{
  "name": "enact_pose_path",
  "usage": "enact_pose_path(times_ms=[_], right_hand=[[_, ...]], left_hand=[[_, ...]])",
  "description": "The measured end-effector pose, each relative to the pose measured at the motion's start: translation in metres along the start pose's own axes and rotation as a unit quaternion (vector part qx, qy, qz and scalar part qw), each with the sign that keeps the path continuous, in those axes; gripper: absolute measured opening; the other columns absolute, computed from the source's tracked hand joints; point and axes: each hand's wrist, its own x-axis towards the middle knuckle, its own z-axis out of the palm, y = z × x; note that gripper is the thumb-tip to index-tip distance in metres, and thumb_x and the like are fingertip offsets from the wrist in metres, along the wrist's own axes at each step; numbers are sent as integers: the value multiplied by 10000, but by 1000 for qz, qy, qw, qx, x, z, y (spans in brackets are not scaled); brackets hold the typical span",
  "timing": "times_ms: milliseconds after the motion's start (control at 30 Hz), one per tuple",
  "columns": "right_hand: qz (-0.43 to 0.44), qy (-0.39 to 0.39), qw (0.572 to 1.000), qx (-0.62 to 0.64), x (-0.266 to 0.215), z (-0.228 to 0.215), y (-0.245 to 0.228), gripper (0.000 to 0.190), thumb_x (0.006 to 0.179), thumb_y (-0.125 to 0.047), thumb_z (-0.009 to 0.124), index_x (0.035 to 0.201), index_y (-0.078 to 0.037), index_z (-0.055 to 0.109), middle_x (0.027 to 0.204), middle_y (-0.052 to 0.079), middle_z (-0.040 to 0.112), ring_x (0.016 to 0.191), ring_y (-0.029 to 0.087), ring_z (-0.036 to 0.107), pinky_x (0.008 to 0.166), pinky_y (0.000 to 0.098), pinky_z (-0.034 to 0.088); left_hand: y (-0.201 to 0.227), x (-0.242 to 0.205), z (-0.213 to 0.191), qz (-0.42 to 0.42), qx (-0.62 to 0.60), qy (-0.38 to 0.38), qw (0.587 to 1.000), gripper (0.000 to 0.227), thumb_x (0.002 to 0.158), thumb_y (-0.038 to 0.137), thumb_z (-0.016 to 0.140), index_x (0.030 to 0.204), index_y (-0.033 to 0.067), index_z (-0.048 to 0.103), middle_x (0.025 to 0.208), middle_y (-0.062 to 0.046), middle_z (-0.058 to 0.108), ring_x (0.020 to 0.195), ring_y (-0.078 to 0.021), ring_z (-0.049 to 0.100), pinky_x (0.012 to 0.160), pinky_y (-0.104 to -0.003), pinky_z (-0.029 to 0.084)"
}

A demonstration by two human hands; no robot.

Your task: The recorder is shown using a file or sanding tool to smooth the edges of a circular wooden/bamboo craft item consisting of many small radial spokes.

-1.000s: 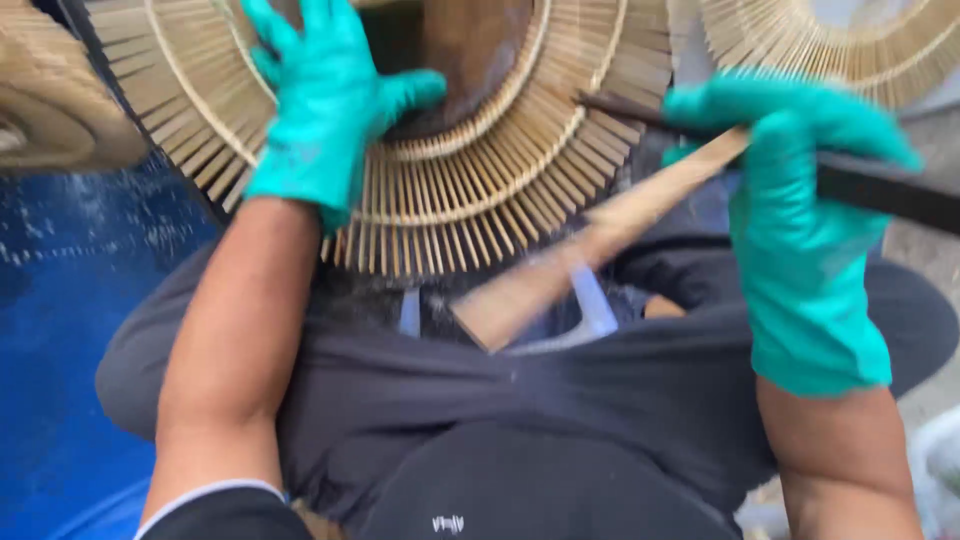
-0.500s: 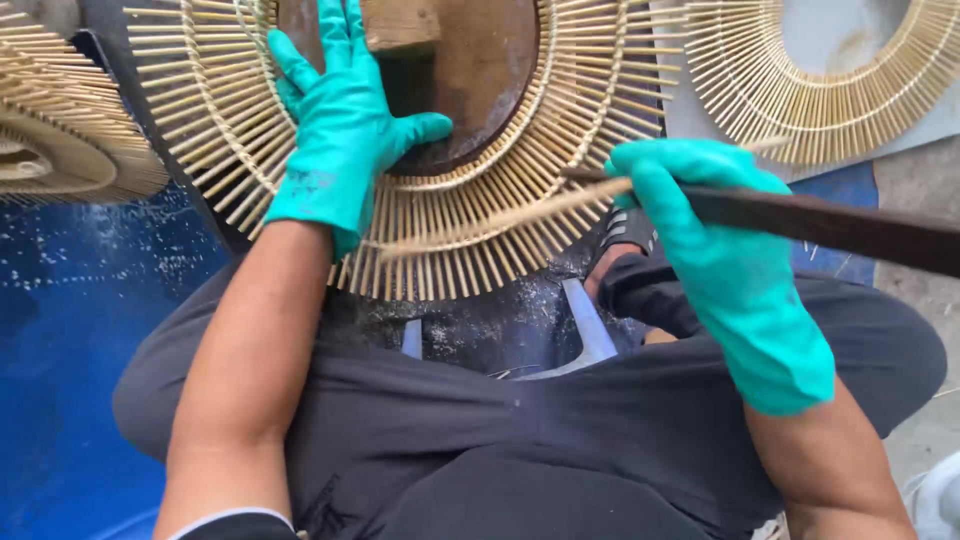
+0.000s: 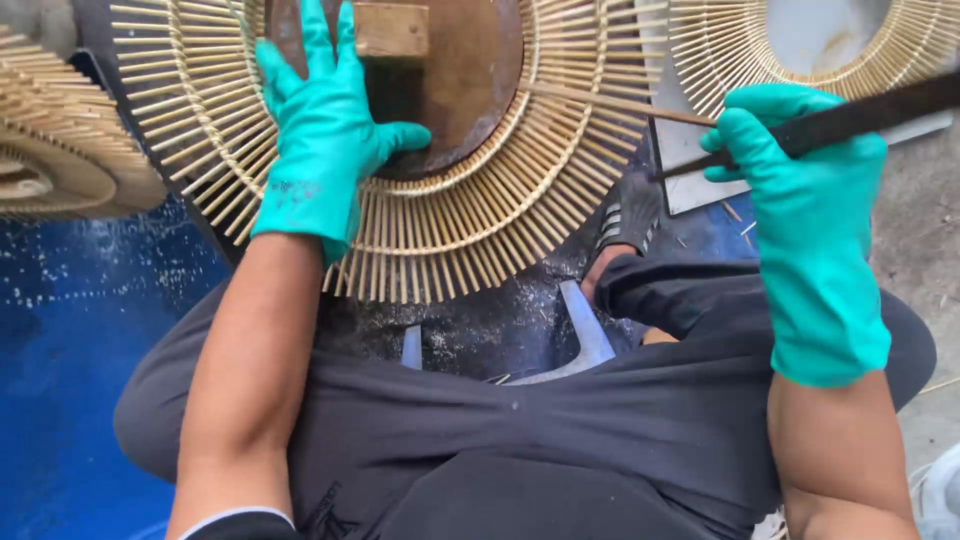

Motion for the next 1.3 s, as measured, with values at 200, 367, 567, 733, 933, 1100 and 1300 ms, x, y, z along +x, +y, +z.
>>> enact_pose_path(times_ms=[200,367,567,733,933,1100,1300], right_hand=[[171,44,978,-109,22,-25,87,200,1041,-133,788,1085,37,694,866,104,718,755,166,733,611,308,627],[200,14,974,-106,27,-11,93,218,1010,-159,782,1010,22,661,804,96,706,685,165,728,561,309,626],[191,-21,974,-120,23,-15,87,247,1033,-176,767,1014,46,660,802,100,692,682,170,719,566,320,623],[96,-30,989,-110,10,-13,8,197,1068,-160,736,1081,29,681,886,95,704,775,177,725,659,307,613],[-172,-82,976,106,-10,16,7,152,1147,-166,659,1220,-34,657,1198,123,722,1056,211,751,946,322,627],[-75,-81,975,-193,-21,34,3,102,1084,-84,749,1137,-1,724,997,186,736,862,306,687,784,386,570],[-143,-80,980,112,-18,46,-2,105,1093,-153,661,1150,-68,638,1213,99,715,1141,238,739,989,338,633]], left_hand=[[22,-6,-10,-118,-39,-90,988,1452,712,755,926,1695,118,68,1741,-81,-14,1465,-685,61,1181,-748,140],[5,-10,11,-65,-35,-39,997,1433,756,723,921,1720,86,73,1773,-114,29,1530,-647,54,1266,-721,120],[13,-9,-2,-114,-56,-78,989,1444,738,688,963,1699,82,73,1774,-124,48,1506,-657,-10,1259,-688,102],[-3,-2,6,-83,-46,-43,995,1460,726,695,955,1688,27,83,1754,-195,97,1484,-672,-25,1246,-696,81],[3,-2,-2,-64,-32,-75,995,1345,722,645,914,1672,82,147,1740,-145,166,1491,-646,3,1257,-664,78],[-7,-5,0,-45,-77,-15,996,1451,620,641,965,1663,68,135,1724,-191,155,1432,-682,14,1194,-684,82],[7,-1,-20,-75,-50,-114,989,1236,716,617,863,1659,133,228,1717,-118,207,1496,-624,15,1258,-688,36]])
